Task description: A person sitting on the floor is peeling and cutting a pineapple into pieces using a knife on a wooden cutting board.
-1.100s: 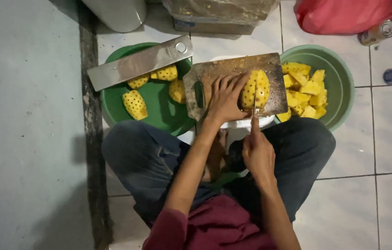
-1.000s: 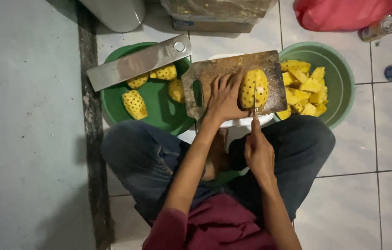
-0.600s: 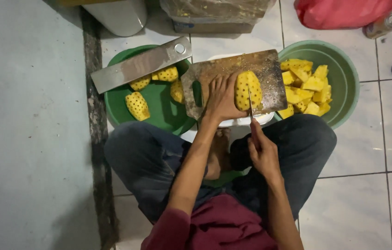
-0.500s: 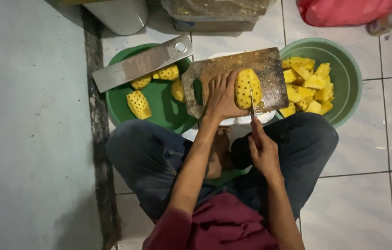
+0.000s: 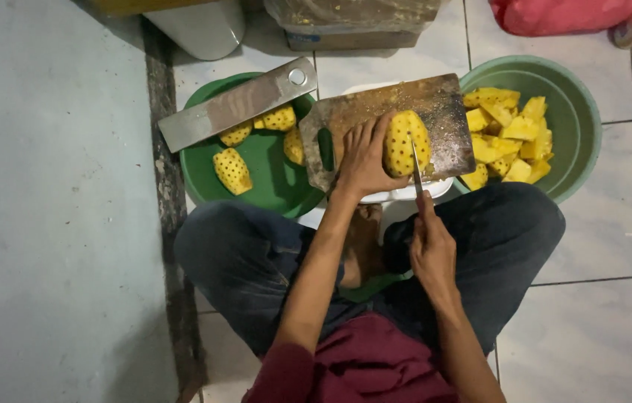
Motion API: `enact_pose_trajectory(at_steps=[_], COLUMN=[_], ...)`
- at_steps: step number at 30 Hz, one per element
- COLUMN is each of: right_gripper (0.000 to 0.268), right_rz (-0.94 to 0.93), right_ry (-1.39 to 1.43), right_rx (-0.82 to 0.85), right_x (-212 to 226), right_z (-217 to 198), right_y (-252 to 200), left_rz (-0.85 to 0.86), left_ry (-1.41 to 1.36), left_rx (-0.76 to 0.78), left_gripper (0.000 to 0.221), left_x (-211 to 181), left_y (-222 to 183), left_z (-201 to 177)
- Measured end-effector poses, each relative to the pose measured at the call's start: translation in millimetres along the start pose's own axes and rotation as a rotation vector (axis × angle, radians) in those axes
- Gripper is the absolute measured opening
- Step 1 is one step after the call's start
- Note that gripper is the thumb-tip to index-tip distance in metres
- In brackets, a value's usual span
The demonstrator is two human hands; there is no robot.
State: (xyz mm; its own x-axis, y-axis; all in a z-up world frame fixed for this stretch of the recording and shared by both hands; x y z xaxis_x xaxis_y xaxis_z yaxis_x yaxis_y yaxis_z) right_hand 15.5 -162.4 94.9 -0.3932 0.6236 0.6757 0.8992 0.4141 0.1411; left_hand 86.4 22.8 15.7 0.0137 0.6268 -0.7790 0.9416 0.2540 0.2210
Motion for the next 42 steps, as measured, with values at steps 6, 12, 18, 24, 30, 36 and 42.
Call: enact_pose_trajectory(at_steps=[6, 12, 18, 24, 30, 36, 42], right_gripper=[0.053, 0.054, 0.053, 0.057, 0.06, 0.059, 0.062], right_rz=[-0.034, -0.075, -0.006, 0.095, 0.131, 0.198, 0.199], right_ry=[-0.052, -0.102, -0.199, -0.439, -0.522, -0.551, -0.472], right_rx=[-0.008, -0.023, 0.05, 0.203, 0.388, 0.463, 0.406], right_x=[-2.5, -8.7, 10.2, 18.8, 26.5, 32.8, 19.4], right_z=[-10.1, -1.5, 2.3, 6.6, -1.2, -19.9, -13.9], right_y=[-18.7, -6.0, 29.5, 69.9, 80.6, 45.5, -10.0], left_rz=[0.029, 0.046, 0.043, 0.079, 0.016, -0.008, -0.049], left_ry=[-0.015, 0.005, -0.004, 0.012, 0.053, 0.05, -0.046], left_rx=[-0.051, -0.08, -0.066, -0.065, 0.007, 0.002, 0.026], left_gripper=[0.125, 0.125, 0.123, 0.123, 0.138, 0.134, 0.126], left_x=[-2.7, -4.2, -5.4, 2.4, 3.9, 10.5, 6.0], left_y=[-0.2, -2.5, -0.3, -0.8, -3.2, -3.2, -3.1], left_z=[-3.0, -5.1, -4.6, 2.3, 5.1, 7.6, -3.4])
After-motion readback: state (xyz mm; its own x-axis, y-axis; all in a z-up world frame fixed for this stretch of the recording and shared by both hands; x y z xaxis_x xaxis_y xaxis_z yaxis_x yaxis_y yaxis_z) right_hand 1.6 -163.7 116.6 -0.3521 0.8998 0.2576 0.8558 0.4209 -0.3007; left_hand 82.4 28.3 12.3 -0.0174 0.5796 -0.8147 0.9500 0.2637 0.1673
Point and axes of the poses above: each hand's wrist, its own y-axis towards the middle knuckle, its own z-axis out of the palm, x = y × z, the point moved 10 cm from there along y, towards the middle knuckle, and after that the axes turned 3 degrees about -y, right-handed, at the moved point
